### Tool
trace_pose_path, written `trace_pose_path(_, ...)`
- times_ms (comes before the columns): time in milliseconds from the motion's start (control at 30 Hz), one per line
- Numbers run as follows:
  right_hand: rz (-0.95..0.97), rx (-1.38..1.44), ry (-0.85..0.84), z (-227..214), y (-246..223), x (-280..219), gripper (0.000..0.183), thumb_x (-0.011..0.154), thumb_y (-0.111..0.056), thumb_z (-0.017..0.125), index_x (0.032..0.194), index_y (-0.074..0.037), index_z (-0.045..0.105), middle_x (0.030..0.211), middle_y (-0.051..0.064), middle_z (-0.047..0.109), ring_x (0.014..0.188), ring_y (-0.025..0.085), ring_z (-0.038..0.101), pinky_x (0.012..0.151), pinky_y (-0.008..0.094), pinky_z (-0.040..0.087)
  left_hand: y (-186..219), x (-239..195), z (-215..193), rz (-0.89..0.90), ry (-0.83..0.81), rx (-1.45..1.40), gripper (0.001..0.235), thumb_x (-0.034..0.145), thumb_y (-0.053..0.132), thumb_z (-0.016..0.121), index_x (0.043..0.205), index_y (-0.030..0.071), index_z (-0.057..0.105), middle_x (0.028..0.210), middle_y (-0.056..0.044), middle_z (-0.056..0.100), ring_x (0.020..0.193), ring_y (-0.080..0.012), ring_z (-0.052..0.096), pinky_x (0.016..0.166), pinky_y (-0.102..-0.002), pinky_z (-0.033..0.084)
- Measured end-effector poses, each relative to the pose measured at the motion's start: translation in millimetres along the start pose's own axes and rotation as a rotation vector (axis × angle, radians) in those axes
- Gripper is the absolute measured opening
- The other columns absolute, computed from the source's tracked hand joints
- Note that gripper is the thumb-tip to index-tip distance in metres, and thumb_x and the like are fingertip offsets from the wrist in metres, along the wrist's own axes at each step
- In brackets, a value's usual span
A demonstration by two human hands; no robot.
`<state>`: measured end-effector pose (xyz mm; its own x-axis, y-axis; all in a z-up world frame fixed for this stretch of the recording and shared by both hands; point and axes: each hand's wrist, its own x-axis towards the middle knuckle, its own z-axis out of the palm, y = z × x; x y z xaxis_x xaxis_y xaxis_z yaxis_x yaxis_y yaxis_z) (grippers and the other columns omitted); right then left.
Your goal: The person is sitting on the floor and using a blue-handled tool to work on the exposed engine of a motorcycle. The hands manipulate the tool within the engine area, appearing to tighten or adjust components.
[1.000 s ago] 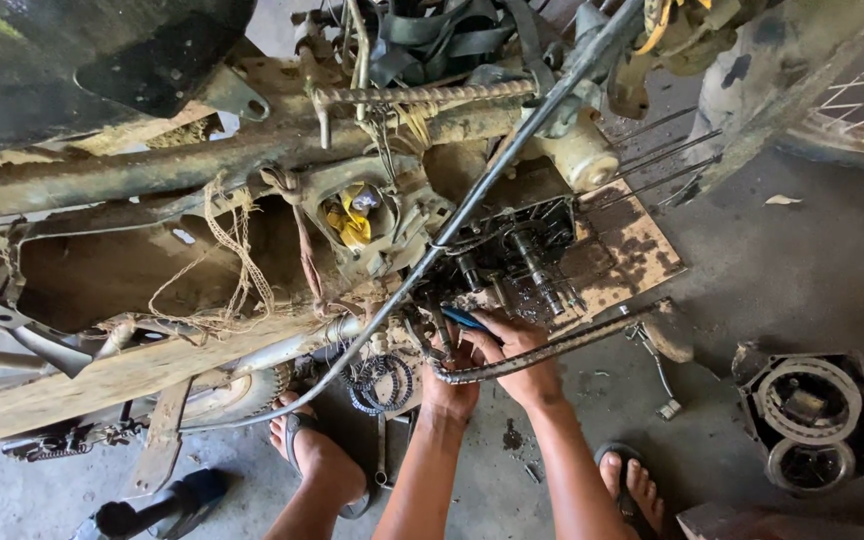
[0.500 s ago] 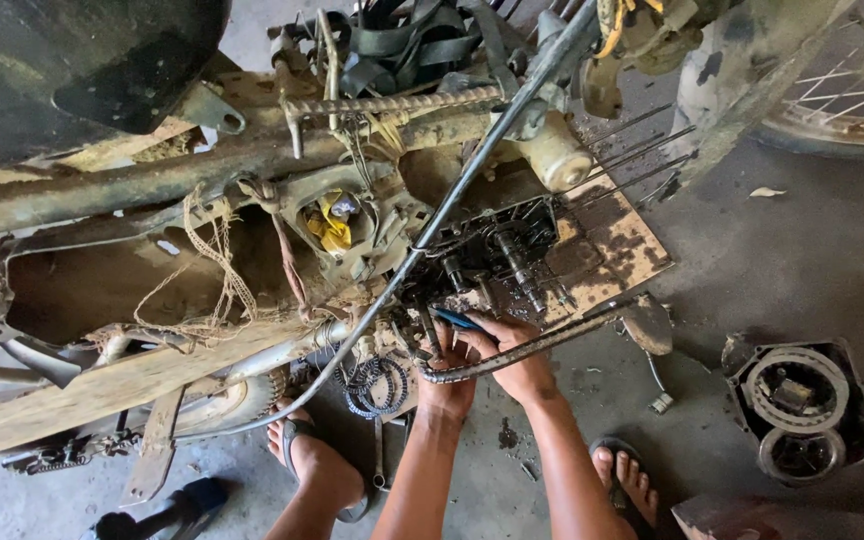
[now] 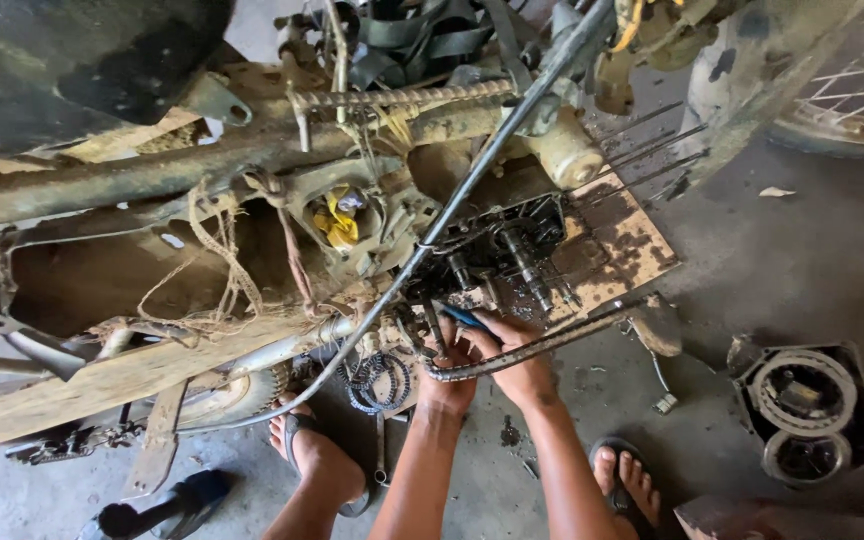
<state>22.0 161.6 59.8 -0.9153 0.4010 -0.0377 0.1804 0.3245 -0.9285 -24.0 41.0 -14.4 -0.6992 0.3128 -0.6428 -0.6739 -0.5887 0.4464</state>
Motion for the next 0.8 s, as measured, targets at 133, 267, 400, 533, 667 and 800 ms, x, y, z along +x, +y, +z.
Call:
trace_pose_path(133, -0.118, -0.004, 0.070, 11.6, 16.1, -1.9, 0.031, 0.091, -0.019, 0.074, 0.119, -0.004, 0.074, 0.102, 0.014, 0.079, 0.080, 0.024, 0.077, 0.071, 0.036, 0.060, -4.0, 14.6, -15.6, -0.046, 0.051, -0.111, 0.023, 0.095, 0.032, 0.065, 0.106, 0.013, 0.071, 0.102, -0.003, 0.074, 0.094, -0.0206, 0.068, 0.086, -0.037, 0.055)
trace_pose_path(267, -0.216, -0.021, 0.100, 14.4, 11.3, -1.0, 0.031, 0.092, -0.020, 0.075, 0.118, -0.003, 0.074, 0.107, 0.015, 0.079, 0.085, 0.023, 0.077, 0.075, 0.035, 0.061, -10.1, 27.9, -41.0, -0.020, -0.071, -0.211, 0.025, 0.101, 0.029, 0.067, 0.112, 0.006, 0.070, 0.108, -0.008, 0.072, 0.099, -0.0215, 0.067, 0.093, -0.035, 0.055)
trace_pose_path(400, -0.052, 0.008, 0.040, 8.1, 6.2, -3.4, 0.034, 0.091, -0.022, 0.074, 0.119, -0.005, 0.075, 0.106, 0.012, 0.080, 0.080, 0.022, 0.078, 0.071, 0.034, 0.062, 9.0, -9.0, 8.4, -0.100, 0.118, -0.097, 0.028, 0.094, 0.036, 0.063, 0.107, 0.013, 0.071, 0.104, -0.005, 0.073, 0.096, -0.0226, 0.066, 0.088, -0.038, 0.055)
trace_pose_path(533, -0.160, -0.008, 0.105, 21.5, 19.9, -4.3, 0.032, 0.092, -0.022, 0.074, 0.118, -0.003, 0.075, 0.106, 0.012, 0.080, 0.083, 0.023, 0.078, 0.074, 0.034, 0.062, 5.1, 7.1, -14.9, -0.064, 0.166, -0.052, 0.031, 0.094, 0.038, 0.066, 0.106, 0.010, 0.071, 0.103, -0.007, 0.072, 0.101, -0.0219, 0.065, 0.091, -0.042, 0.053)
trace_pose_path(667, -0.191, -0.054, 0.110, 15.6, 15.2, -5.8, 0.032, 0.093, -0.021, 0.074, 0.118, -0.001, 0.074, 0.105, 0.014, 0.079, 0.084, 0.024, 0.077, 0.075, 0.035, 0.061, 1.5, 9.4, -21.0, -0.050, 0.053, -0.120, 0.025, 0.092, 0.035, 0.072, 0.103, 0.012, 0.073, 0.104, -0.004, 0.072, 0.105, -0.0211, 0.063, 0.096, -0.041, 0.052)
trace_pose_path(800, -0.153, -0.027, 0.105, 26.4, 29.7, -6.9, 0.033, 0.092, -0.020, 0.074, 0.119, -0.002, 0.075, 0.104, 0.014, 0.079, 0.082, 0.022, 0.077, 0.073, 0.034, 0.062, -6.3, 22.0, -38.6, -0.024, 0.035, -0.091, 0.024, 0.097, 0.037, 0.075, 0.100, 0.014, 0.072, 0.100, -0.001, 0.069, 0.094, -0.0201, 0.059, 0.079, -0.037, 0.047)
